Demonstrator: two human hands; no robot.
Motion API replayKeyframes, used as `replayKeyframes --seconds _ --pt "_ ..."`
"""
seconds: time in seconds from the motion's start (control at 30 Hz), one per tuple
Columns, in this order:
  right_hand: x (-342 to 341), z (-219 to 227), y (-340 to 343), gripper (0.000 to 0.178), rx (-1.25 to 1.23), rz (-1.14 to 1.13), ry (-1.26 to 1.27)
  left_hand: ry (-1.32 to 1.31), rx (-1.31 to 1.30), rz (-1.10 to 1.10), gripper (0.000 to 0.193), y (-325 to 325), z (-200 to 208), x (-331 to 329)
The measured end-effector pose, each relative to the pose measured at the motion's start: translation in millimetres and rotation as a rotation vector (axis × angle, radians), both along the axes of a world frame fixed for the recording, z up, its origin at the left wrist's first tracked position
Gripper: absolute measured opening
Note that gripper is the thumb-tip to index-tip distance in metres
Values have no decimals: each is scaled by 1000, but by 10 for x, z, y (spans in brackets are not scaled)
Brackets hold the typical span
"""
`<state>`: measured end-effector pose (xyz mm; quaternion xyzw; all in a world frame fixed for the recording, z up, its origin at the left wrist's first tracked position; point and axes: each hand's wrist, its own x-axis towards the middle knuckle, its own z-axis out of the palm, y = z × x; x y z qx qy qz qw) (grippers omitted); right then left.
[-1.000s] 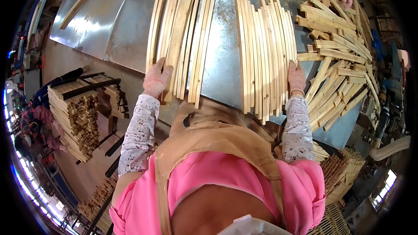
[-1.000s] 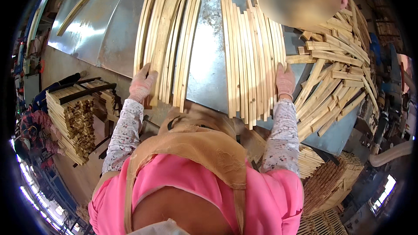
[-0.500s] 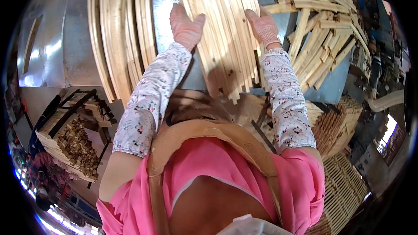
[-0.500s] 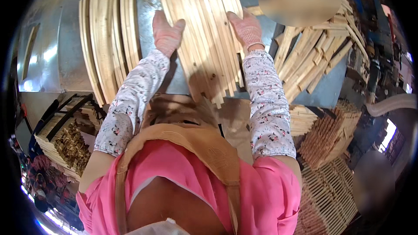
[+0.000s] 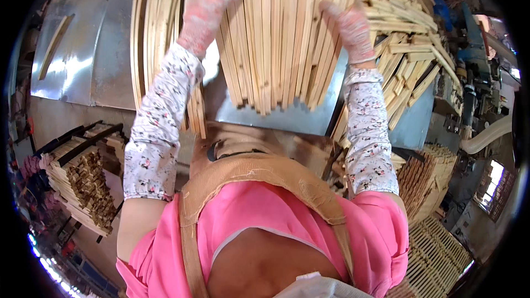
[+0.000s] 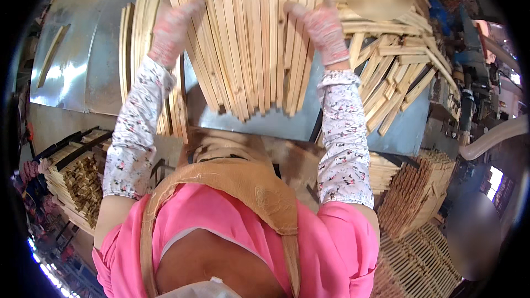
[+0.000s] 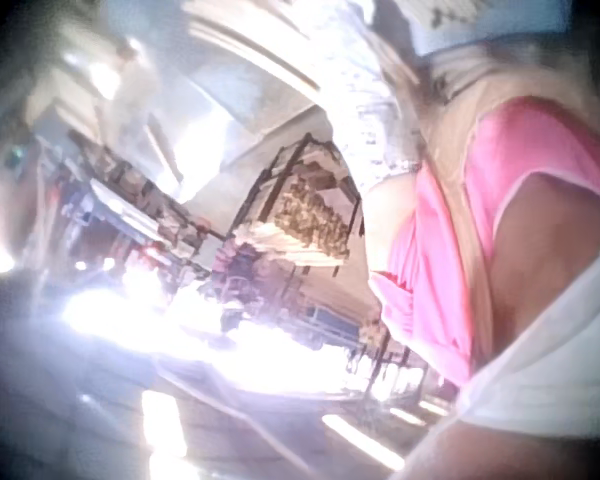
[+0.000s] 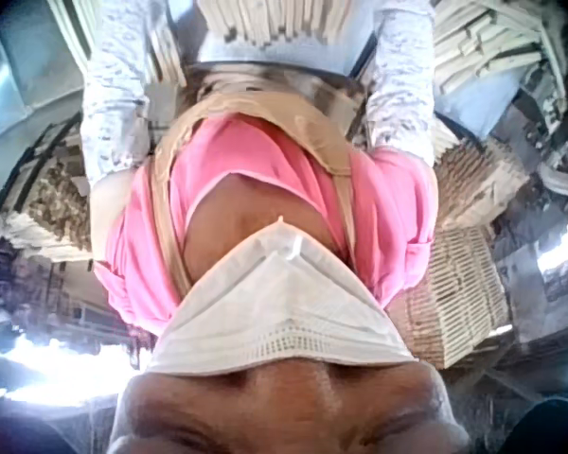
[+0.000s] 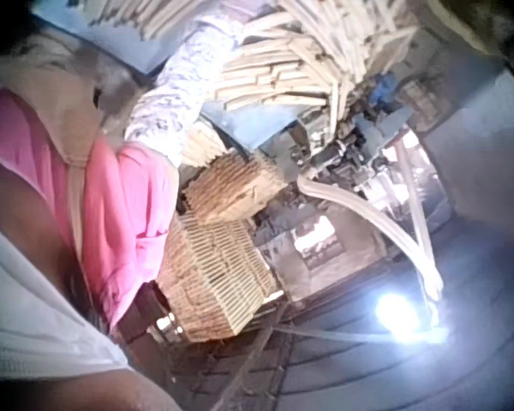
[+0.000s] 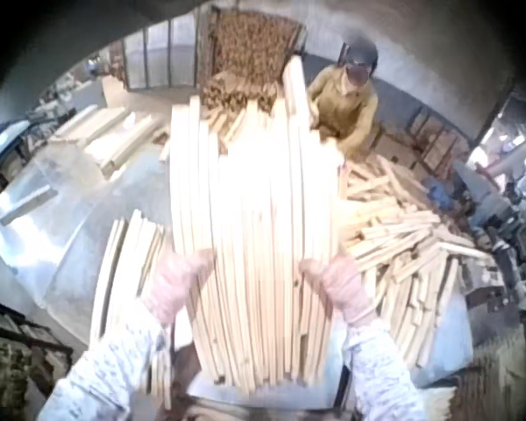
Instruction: The person sorts thin wooden strips on a metal table, picking them up from a pile and arranging them into neat stacks. The person handles the wood by hand, aligning the strips and moving them to a designated area on the table.
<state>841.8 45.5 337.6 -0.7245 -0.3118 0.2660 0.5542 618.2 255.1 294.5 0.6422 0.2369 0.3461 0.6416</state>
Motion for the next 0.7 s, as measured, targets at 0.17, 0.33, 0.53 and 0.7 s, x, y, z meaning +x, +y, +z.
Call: replayKeyframes --seconds 0.17,0.33,0.53,0.7 --pt "373 859 199 60 303 32 -201 -300 287 9 73 551 1296 148" --pt "233 545 160 77 331 -31 -128 -69 299 -95 65 426 1123 -30" --pt "-196 102 -248 66 278 33 -89 -329 -514 -229 68 21 471 -353" --pt "-931 -104 -956 48 248 111 130 100 351 -255 68 -382 -17 -998"
